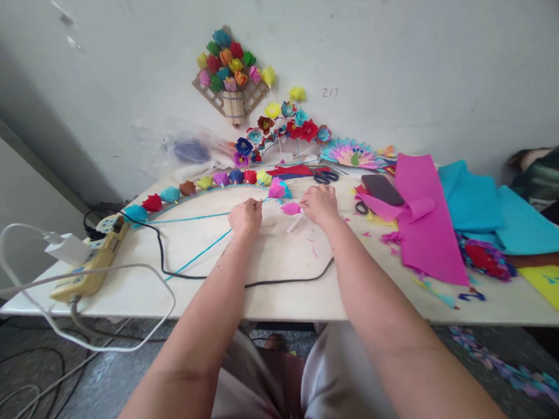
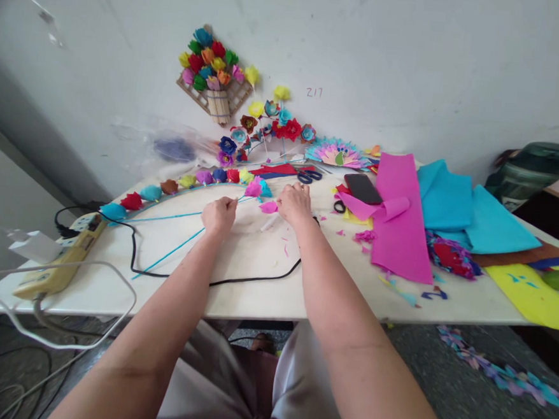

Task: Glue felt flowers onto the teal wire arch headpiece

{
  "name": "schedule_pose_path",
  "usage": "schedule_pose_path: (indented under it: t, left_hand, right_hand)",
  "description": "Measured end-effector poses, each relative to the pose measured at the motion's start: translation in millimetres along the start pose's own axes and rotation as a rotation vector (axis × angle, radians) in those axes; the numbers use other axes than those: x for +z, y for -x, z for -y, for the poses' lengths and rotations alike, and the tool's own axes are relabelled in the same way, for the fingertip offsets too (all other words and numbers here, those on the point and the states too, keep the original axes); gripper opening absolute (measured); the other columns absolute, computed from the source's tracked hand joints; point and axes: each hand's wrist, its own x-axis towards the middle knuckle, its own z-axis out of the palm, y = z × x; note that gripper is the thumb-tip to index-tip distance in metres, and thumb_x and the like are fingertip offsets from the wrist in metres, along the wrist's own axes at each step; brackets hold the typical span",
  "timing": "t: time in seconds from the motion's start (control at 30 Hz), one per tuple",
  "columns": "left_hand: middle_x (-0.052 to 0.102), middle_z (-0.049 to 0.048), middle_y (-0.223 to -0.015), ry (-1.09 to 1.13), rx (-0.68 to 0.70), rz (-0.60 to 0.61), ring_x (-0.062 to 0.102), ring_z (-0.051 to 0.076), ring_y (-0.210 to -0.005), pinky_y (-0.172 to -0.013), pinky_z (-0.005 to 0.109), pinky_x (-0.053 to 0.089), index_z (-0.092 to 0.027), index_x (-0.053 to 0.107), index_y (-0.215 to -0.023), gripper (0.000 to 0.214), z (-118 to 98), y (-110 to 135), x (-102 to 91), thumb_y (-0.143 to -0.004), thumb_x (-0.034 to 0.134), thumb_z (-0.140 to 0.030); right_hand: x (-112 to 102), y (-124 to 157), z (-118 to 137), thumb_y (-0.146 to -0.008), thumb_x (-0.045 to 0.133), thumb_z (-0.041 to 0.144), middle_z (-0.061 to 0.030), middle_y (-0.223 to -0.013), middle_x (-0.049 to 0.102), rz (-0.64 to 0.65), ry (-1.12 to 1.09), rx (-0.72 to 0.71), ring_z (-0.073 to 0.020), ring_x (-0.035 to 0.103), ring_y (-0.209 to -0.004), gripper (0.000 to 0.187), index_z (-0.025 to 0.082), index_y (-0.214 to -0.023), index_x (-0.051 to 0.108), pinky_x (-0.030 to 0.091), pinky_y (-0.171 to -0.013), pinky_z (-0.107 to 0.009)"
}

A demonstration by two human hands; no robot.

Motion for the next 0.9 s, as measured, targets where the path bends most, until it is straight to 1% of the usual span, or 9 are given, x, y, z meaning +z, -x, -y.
schedule_pose_path:
  t: [0.1,0.23,0.33,0.43,0.57,0.7,0.8,0.9]
  left_hand:
    - [0.065,0.0064,-0.083,0.004,0.012,-0.012,0.057,0.021,-0.082,-0.064,0.028,0.037,-0.027,0.063,-0.087,0.039,0.6,-0.2,1.5,-0.080,0.031,-0.047]
    - [0.065,0.0069,-0.084,-0.002,0.017,-0.001,0.057,0.021,-0.082,-0.064,0.028,0.037,-0.027,0.063,-0.088,0.040,0.8,-0.7,2.0,-0.080,0.030,-0.047]
    - [0.065,0.0074,-0.084,-0.002,0.010,0.009,0.057,0.022,-0.082,-0.064,0.029,0.037,-0.027,0.063,-0.090,0.040,0.2,-0.7,1.4,-0.080,0.029,-0.047]
    - [0.065,0.0074,-0.085,0.005,0.010,0.010,0.057,0.022,-0.082,-0.065,0.029,0.037,-0.027,0.063,-0.090,0.040,-0.2,-0.5,1.1,-0.080,0.030,-0.047]
    - [0.065,0.0074,-0.085,0.005,0.013,0.007,0.057,0.021,-0.082,-0.066,0.029,0.038,-0.027,0.063,-0.090,0.040,0.5,-0.5,1.9,-0.080,0.030,-0.047]
    - [0.065,0.0072,-0.084,0.000,0.014,-0.002,0.057,0.021,-0.082,-0.065,0.029,0.038,-0.027,0.063,-0.090,0.040,1.6,-1.3,2.9,-0.080,0.029,-0.047]
    - [0.065,0.0070,-0.084,0.004,0.007,0.006,0.057,0.021,-0.082,-0.065,0.029,0.038,-0.027,0.063,-0.090,0.040,2.0,-1.9,3.3,-0.080,0.029,-0.047]
    - [0.065,0.0072,-0.085,0.007,0.000,0.007,0.057,0.021,-0.082,-0.065,0.029,0.038,-0.027,0.063,-0.090,0.041,2.0,-1.9,3.0,-0.080,0.029,-0.048]
  right_hand:
    - [6.3,-2.5,4.6,-0.075,0.048,0.024,-0.0065,-0.096,0.060,0.002,-0.012,-0.044,-0.0236,0.039,-0.097,0.021,0.021,-0.076,0.068,0.019,-0.086,-0.039]
    - [14.7,-7.1,9.8,-0.070,0.052,0.019,-0.0052,-0.105,0.057,0.047,0.025,-0.067,-0.0250,0.037,-0.103,0.020,0.022,-0.079,0.069,0.012,-0.092,-0.043]
    - [20.3,-9.4,12.9,-0.068,0.052,0.021,-0.0057,-0.109,0.055,0.063,0.049,-0.057,-0.0271,0.033,-0.108,0.019,0.020,-0.078,0.068,0.008,-0.094,-0.046]
    - [24.6,-10.5,14.1,-0.068,0.051,0.024,-0.0073,-0.108,0.055,0.056,0.047,-0.044,-0.0282,0.032,-0.110,0.019,0.018,-0.077,0.067,0.008,-0.094,-0.048]
    - [27.7,-12.0,13.3,-0.069,0.049,0.018,-0.0069,-0.106,0.057,0.010,0.003,-0.001,-0.0249,0.038,-0.104,0.021,0.019,-0.082,0.066,0.012,-0.094,-0.046]
    - [24.2,-14.0,10.6,-0.070,0.049,0.019,-0.0048,-0.099,0.060,-0.009,-0.053,0.033,-0.0233,0.044,-0.098,0.016,0.020,-0.070,0.065,0.019,-0.092,-0.043]
    - [18.4,-15.8,7.3,-0.069,0.050,0.021,-0.0050,-0.091,0.063,-0.003,-0.110,0.080,-0.0224,0.049,-0.090,0.015,0.020,-0.067,0.064,0.029,-0.084,-0.039]
    - [14.1,-17.7,4.7,-0.067,0.052,0.024,-0.0044,-0.078,0.064,-0.017,-0.301,0.169,-0.0193,0.054,-0.077,0.013,0.019,-0.068,0.064,0.038,-0.070,-0.032]
